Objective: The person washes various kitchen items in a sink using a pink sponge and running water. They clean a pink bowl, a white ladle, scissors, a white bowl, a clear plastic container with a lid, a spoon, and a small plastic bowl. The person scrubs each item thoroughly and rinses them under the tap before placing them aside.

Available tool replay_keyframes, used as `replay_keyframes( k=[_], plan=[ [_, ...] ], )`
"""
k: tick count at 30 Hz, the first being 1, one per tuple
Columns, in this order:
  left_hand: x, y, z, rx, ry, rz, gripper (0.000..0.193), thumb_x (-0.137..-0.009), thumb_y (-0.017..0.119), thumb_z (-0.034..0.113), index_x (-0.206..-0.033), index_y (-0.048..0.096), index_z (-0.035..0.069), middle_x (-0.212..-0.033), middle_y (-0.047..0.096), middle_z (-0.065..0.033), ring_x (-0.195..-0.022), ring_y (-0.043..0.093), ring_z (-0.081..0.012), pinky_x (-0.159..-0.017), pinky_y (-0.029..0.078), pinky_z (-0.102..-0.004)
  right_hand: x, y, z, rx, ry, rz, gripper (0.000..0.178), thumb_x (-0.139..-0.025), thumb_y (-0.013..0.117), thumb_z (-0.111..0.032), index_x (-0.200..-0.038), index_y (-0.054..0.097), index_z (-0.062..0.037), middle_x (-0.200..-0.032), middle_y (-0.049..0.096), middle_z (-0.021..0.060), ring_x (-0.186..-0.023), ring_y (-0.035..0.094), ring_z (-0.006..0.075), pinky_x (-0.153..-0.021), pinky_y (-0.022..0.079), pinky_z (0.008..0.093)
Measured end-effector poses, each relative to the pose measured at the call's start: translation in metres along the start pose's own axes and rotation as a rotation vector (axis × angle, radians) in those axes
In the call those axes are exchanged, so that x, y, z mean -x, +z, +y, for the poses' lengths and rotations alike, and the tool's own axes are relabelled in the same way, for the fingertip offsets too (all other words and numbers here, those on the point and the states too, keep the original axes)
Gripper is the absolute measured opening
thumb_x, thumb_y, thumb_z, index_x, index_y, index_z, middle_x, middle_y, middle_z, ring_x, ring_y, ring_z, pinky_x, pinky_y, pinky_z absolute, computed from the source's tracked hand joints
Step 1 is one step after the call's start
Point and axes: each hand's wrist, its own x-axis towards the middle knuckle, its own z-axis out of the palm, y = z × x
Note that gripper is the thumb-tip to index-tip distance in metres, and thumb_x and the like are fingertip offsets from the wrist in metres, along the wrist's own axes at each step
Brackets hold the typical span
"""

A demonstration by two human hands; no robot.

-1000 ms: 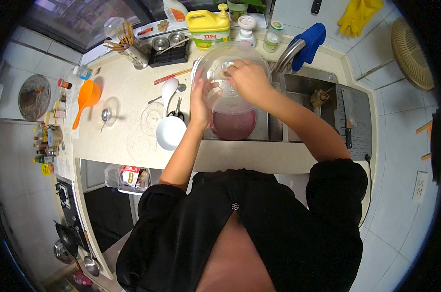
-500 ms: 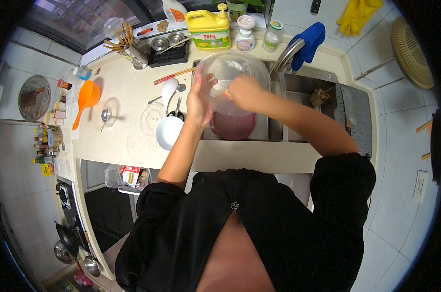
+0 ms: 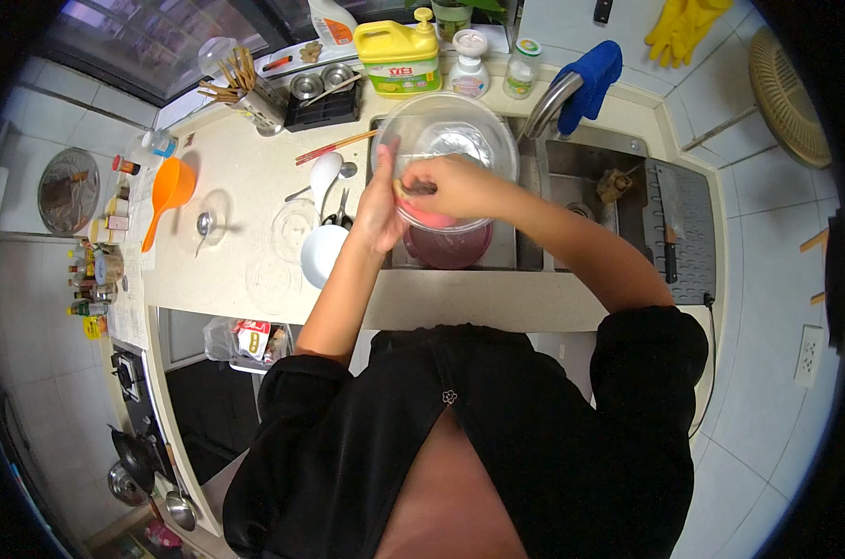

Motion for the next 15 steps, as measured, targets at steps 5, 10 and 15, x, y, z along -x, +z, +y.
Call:
replay_keyframes(
  k=[5, 10, 15],
  plan=[
    [0.009, 0.026, 0.008, -0.067, -0.154, -0.147, 0.060, -0.087, 0.028, 0.057, -0.128, 0.029, 0.013, -0.116, 0.046, -0.0138, -0.097, 0.055, -0.0247, -0.076, 0.053, -0.0419, -0.011, -0.004, 0.008, 0.510, -0.408, 0.519, 0.018, -0.066, 0.058, -0.010, -0.084, 0.059, -0.0094, -0.089, 0.054, 0.0053, -0.089, 0.054, 0.0239, -0.070, 0.045, 0.0344],
    [0.004, 0.023, -0.002, -0.122, -0.129, -0.011, 0.066, -0.085, 0.041, 0.016, -0.138, 0.001, 0.016, -0.109, 0.043, -0.0174, -0.093, 0.055, -0.0302, -0.076, 0.052, -0.0492, -0.025, -0.032, 0.038, 0.953, -0.179, 0.646, 0.013, -0.068, 0.056, -0.017, -0.080, 0.057, -0.0137, -0.090, 0.053, 0.0021, -0.089, 0.052, 0.0195, -0.069, 0.042, 0.0326],
    [0.004, 0.028, 0.004, -0.290, -0.133, 0.036, 0.088, -0.063, 0.038, -0.006, -0.139, 0.001, 0.016, -0.099, 0.039, -0.0195, -0.085, 0.054, -0.0295, -0.074, 0.053, -0.0509, -0.029, -0.029, 0.037, 1.066, -0.592, 0.518, 0.012, -0.068, 0.054, -0.016, -0.078, 0.058, -0.0117, -0.088, 0.053, 0.0021, -0.086, 0.051, 0.0180, -0.068, 0.040, 0.0320]
  ],
)
